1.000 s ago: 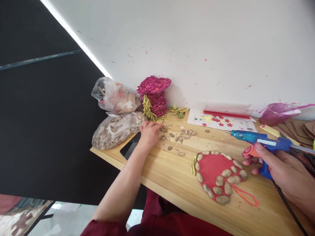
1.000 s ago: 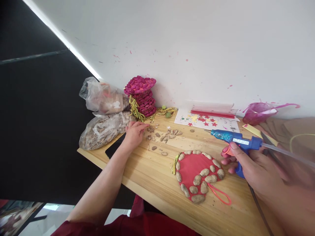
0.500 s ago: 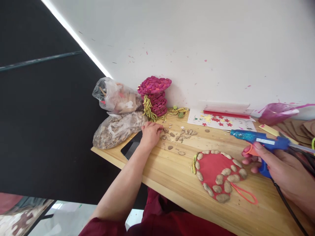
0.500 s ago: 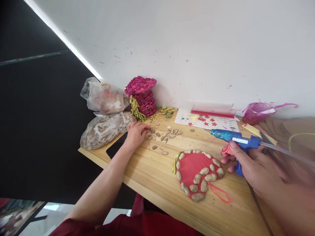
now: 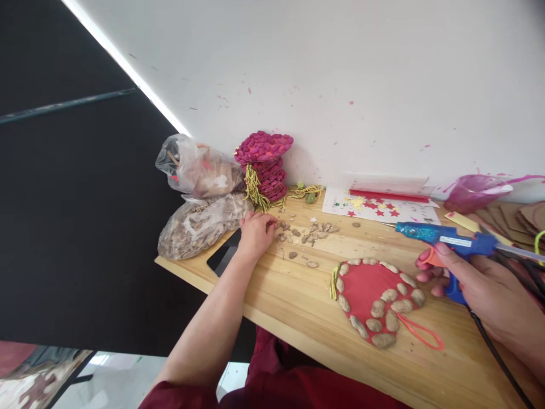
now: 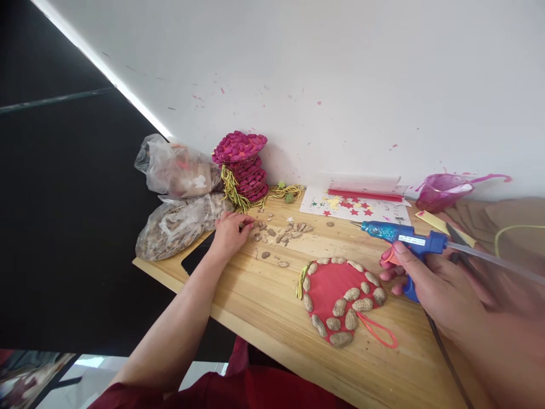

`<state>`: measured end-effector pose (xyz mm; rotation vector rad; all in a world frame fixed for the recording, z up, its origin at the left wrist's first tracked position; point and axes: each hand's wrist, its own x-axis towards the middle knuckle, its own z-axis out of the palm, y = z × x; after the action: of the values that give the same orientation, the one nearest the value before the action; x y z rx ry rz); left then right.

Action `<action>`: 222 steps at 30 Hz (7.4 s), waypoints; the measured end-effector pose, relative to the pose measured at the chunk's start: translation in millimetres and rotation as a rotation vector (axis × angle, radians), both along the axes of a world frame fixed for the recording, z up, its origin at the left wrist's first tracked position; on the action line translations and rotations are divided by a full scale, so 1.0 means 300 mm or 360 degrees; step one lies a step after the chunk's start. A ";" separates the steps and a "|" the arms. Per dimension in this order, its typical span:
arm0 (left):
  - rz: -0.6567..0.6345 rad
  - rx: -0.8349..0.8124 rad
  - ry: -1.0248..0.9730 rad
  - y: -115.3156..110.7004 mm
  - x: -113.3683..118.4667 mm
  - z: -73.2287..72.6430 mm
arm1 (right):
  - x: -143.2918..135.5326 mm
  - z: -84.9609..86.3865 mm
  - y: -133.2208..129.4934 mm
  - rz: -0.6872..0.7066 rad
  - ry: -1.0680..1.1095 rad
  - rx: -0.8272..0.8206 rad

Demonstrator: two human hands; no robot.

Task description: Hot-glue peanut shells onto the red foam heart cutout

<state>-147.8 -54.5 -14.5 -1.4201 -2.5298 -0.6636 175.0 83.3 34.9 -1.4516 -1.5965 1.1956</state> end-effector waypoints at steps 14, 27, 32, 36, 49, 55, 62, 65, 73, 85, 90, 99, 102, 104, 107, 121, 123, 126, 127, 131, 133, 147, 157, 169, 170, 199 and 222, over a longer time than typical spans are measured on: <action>0.0019 -0.0041 -0.0082 0.003 0.004 0.005 | -0.010 0.020 0.002 0.0068 0.0225 -0.0171; -0.0053 0.0001 -0.0019 0.022 0.019 -0.005 | -0.005 0.004 0.006 0.0052 0.0230 -0.0159; -0.0025 -0.0041 0.0023 0.030 0.020 -0.013 | 0.003 -0.015 0.002 0.0041 0.0135 -0.0040; 0.0018 -0.0020 0.0038 0.024 0.020 -0.004 | 0.011 -0.028 0.009 0.0063 0.0128 -0.0039; 0.0063 0.0100 0.0052 0.031 0.017 0.009 | 0.046 -0.114 0.057 0.0213 0.0255 -0.0024; 0.0052 0.0075 0.0148 0.035 0.003 0.037 | 0.055 -0.133 0.068 0.0233 0.0293 -0.0036; -0.0246 -0.0085 0.0061 0.107 -0.028 0.018 | 0.068 -0.167 0.082 0.0290 0.0416 -0.0099; -0.0280 -0.0054 0.0012 0.118 -0.035 0.030 | 0.068 -0.163 0.081 0.0330 0.0451 -0.0099; -0.0597 -0.0169 -0.0764 0.108 0.212 0.109 | 0.075 -0.163 0.082 0.0431 0.0447 -0.0075; -0.0509 -0.0401 -0.0459 0.151 0.333 0.087 | 0.072 -0.180 0.094 0.0447 0.0478 -0.0100; -0.0432 -0.0185 -0.0320 0.147 0.309 0.079 | 0.072 -0.173 0.087 0.0460 0.0482 -0.0107; -0.0343 -0.0203 -0.0079 0.155 0.230 0.086 | 0.074 -0.147 0.073 0.0461 0.0466 -0.0091; -0.0352 -0.0200 -0.0053 0.162 0.244 0.067 | 0.076 -0.154 0.076 0.0463 0.0450 -0.0086; -0.0372 -0.0189 -0.0019 0.167 0.255 0.061 | 0.077 -0.157 0.078 0.0466 0.0444 -0.0084; -0.0386 -0.0190 -0.0005 0.176 0.265 0.057 | 0.077 -0.158 0.078 0.0457 0.0438 -0.0088; -0.0438 -0.0021 -0.0063 0.184 0.288 0.066 | 0.071 -0.147 0.075 0.0446 0.0454 -0.0120; -0.0527 0.0011 -0.0097 0.190 0.304 0.066 | 0.072 -0.154 0.078 0.0449 0.0448 -0.0105; -0.0665 -0.0135 -0.0083 0.201 0.320 0.057 | 0.074 -0.163 0.082 0.0455 0.0449 -0.0070; -0.0689 -0.0179 -0.0073 0.202 0.321 0.055 | 0.075 -0.165 0.083 0.0460 0.0453 -0.0061; -0.0615 -0.0103 -0.0057 0.201 0.306 0.072 | 0.077 -0.168 0.085 0.0491 0.0436 -0.0057; -0.0595 -0.0078 -0.0045 0.200 0.302 0.085 | 0.077 -0.167 0.085 0.0496 0.0426 -0.0062; -0.0816 -0.0305 0.0106 0.222 0.330 0.068 | 0.078 -0.168 0.083 0.0498 0.0480 -0.0097; -0.0809 -0.0287 0.0285 0.236 0.348 0.089 | 0.073 -0.146 0.070 0.0487 0.0535 -0.0120; -0.0770 0.0271 -0.2398 0.293 0.354 0.170 | 0.090 -0.106 0.047 0.0509 0.0620 -0.0019; -0.0758 0.0316 -0.2573 0.298 0.358 0.163 | 0.091 -0.095 0.040 0.0502 0.0634 0.0006; -0.0785 0.0223 -0.2924 0.273 0.391 0.097 | 0.109 -0.029 -0.055 0.0753 0.0326 0.0612; -0.0759 0.0213 -0.2944 0.273 0.392 0.094 | 0.115 -0.043 -0.056 0.0783 0.0359 0.0496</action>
<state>-30.3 27.3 13.7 -1.5670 -2.6121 -3.3526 209.4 66.5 21.8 -0.7202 -1.9330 1.2475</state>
